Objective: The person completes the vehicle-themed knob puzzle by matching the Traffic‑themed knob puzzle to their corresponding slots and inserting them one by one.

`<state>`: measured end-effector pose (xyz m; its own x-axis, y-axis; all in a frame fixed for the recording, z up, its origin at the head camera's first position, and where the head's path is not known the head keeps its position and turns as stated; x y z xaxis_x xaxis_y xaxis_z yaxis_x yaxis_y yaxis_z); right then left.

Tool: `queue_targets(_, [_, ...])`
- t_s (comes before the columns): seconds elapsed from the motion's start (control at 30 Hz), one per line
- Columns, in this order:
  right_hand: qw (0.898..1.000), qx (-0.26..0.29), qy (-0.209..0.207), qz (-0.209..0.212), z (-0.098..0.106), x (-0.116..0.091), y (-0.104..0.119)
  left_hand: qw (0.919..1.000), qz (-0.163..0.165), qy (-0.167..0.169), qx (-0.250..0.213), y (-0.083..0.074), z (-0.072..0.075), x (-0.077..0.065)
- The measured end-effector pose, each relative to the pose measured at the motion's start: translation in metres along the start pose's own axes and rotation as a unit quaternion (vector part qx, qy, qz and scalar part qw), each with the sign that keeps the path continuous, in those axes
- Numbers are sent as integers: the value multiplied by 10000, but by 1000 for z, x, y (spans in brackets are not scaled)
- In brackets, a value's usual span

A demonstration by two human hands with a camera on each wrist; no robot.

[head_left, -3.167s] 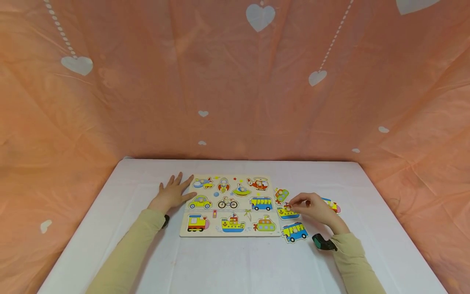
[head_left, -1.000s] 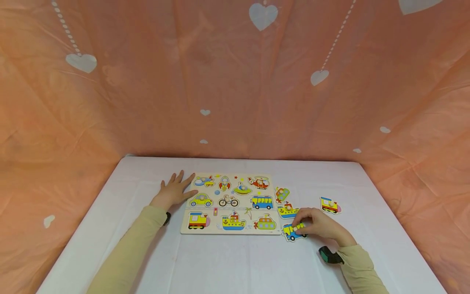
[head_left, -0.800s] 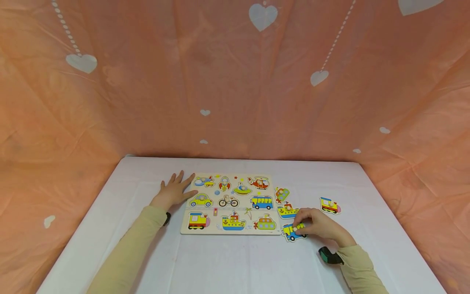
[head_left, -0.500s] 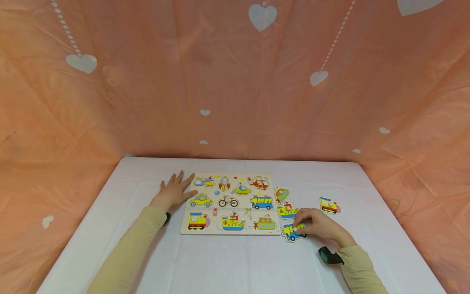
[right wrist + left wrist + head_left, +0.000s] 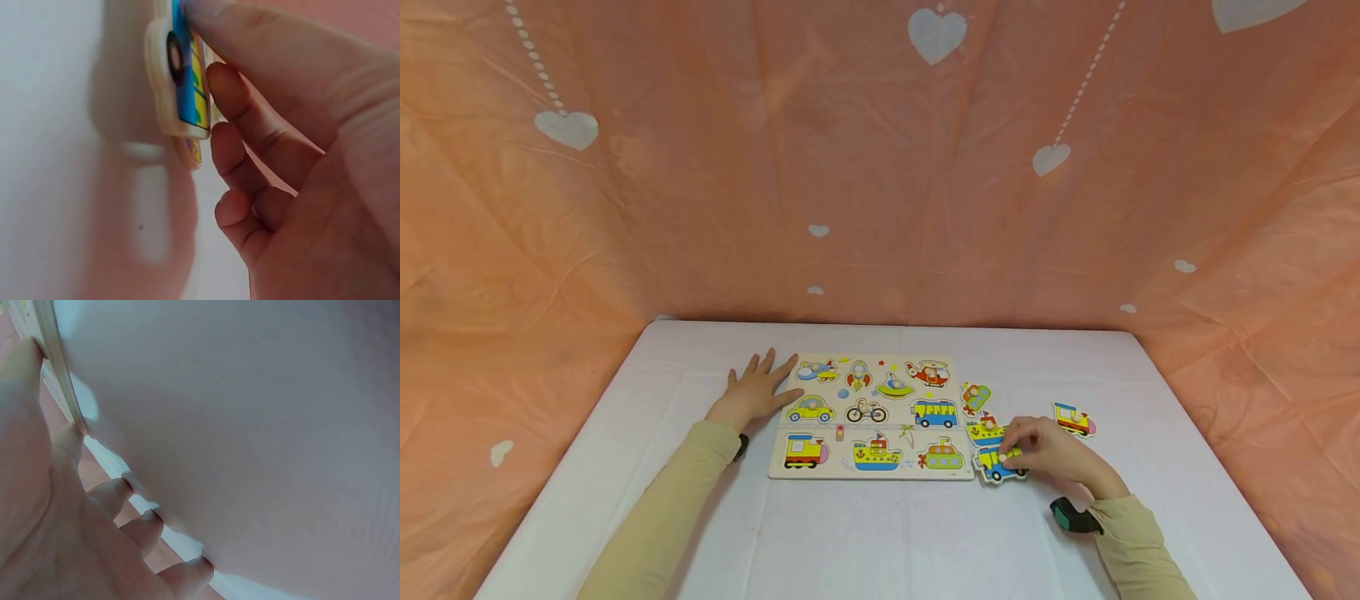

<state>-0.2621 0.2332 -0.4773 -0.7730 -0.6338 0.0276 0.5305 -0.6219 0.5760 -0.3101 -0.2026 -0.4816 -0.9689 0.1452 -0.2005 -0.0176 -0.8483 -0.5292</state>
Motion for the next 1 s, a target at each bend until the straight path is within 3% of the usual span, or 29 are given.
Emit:
queue_targets(0.53, [9996, -41, -38, -273, 5, 22, 7, 10000, 46, 15, -59, -1, -1, 0])
queue_targets(1.0, [9999, -47, -121, 45, 7, 50, 21, 9999, 117, 63, -43, 0, -1, 0])
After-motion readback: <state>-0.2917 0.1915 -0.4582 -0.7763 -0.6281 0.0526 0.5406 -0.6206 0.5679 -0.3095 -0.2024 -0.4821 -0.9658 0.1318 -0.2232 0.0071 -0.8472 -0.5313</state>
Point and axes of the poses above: each hand's wrist, its own x-axis towards the middle knuckle, its own z-axis out of the back of the hand, y = z × x, the point moved 7 cm from there along x, towards the middle knuckle, and after that the axes turned 15 degrees about -x, right-handed, at the moved point
